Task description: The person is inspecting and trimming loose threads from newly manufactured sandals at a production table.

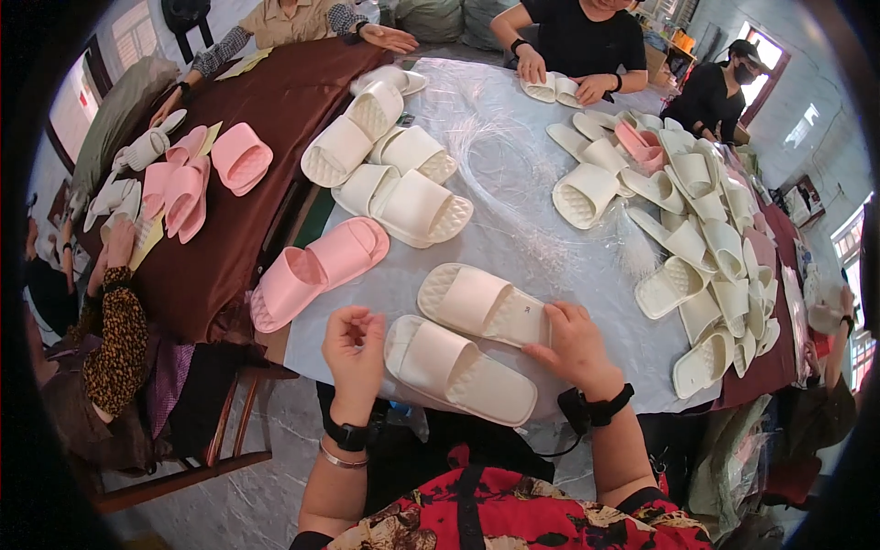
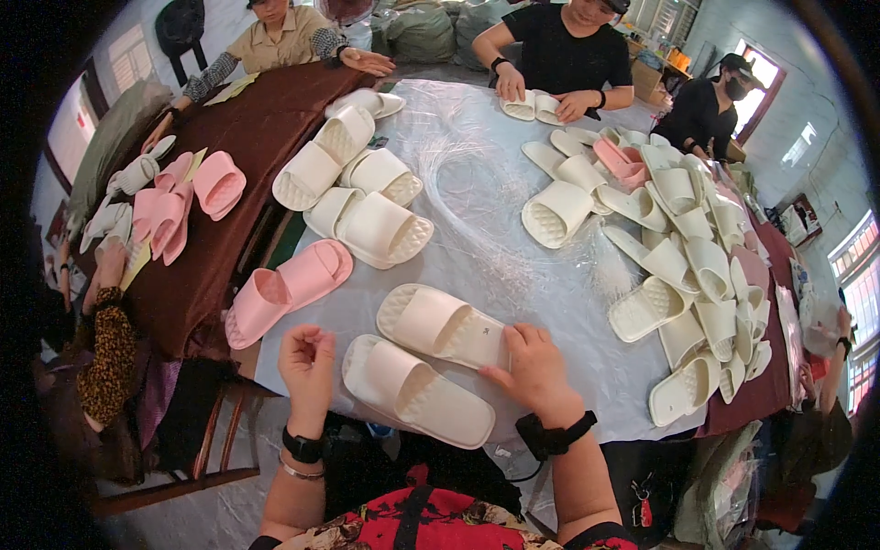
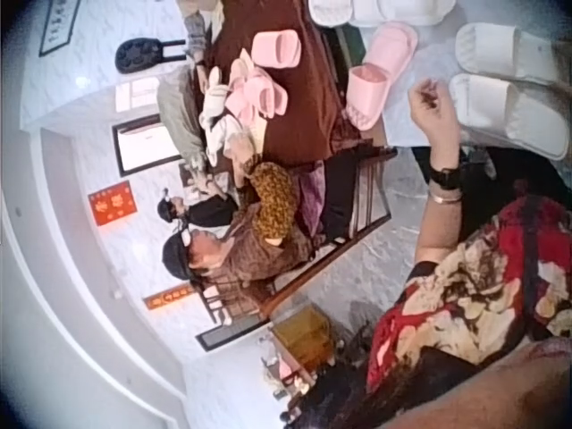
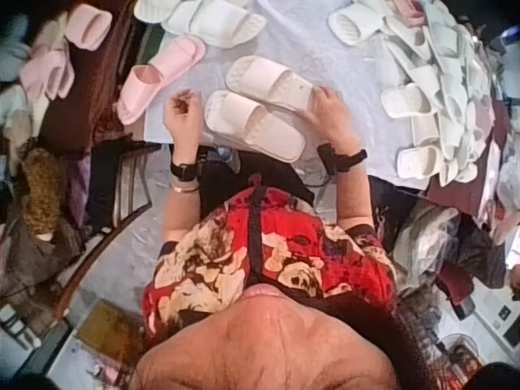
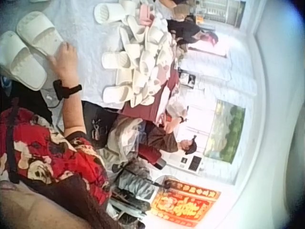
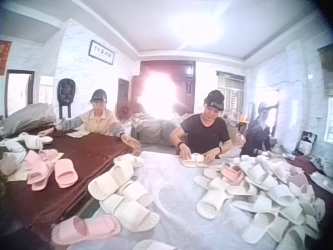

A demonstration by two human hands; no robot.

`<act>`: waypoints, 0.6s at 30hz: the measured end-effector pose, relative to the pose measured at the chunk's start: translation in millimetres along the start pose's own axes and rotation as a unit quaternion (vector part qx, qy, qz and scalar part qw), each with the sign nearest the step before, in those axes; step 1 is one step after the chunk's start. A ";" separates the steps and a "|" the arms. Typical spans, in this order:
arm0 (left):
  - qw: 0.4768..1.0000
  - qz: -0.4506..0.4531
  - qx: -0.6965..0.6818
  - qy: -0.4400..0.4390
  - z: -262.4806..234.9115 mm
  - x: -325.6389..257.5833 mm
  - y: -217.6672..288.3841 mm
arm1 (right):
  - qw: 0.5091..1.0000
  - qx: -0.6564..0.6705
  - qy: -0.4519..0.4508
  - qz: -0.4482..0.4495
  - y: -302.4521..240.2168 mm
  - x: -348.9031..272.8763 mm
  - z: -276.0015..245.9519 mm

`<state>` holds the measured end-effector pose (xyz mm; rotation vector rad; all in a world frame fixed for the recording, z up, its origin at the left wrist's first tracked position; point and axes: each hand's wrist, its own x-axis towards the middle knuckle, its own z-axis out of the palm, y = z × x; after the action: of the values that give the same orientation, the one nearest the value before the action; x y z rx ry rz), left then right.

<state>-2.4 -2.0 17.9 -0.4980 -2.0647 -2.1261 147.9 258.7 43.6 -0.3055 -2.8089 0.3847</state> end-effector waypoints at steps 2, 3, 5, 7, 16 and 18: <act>0.999 -0.019 -0.022 0.018 -6.4 1.4 -7.4 | 1.000 0.003 -0.009 0.025 6.8 -1.4 -0.1; 0.999 -0.015 -0.034 0.008 -9.3 0.9 -11.0 | 0.998 0.022 -0.047 0.021 7.1 1.4 1.6; 0.999 -0.031 -0.025 0.029 -12.2 1.1 -19.2 | 0.997 0.026 -0.071 0.032 5.9 3.2 -3.3; 0.999 -0.037 -0.021 0.007 -18.2 -0.2 -25.0 | 0.993 0.029 -0.107 0.049 -2.8 3.7 -11.3; 0.998 -0.056 -0.001 -0.013 -29.4 -2.7 -41.5 | 0.985 0.048 0.166 0.028 14.1 -17.6 -139.3; 0.998 -0.064 0.002 -0.013 -28.3 -3.9 -41.4 | 0.955 0.039 0.268 0.121 41.0 -29.6 -170.6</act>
<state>-16.1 -28.4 -22.6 -0.4058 -2.1693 -2.1967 235.4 329.3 181.6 -0.6344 -2.2252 0.3931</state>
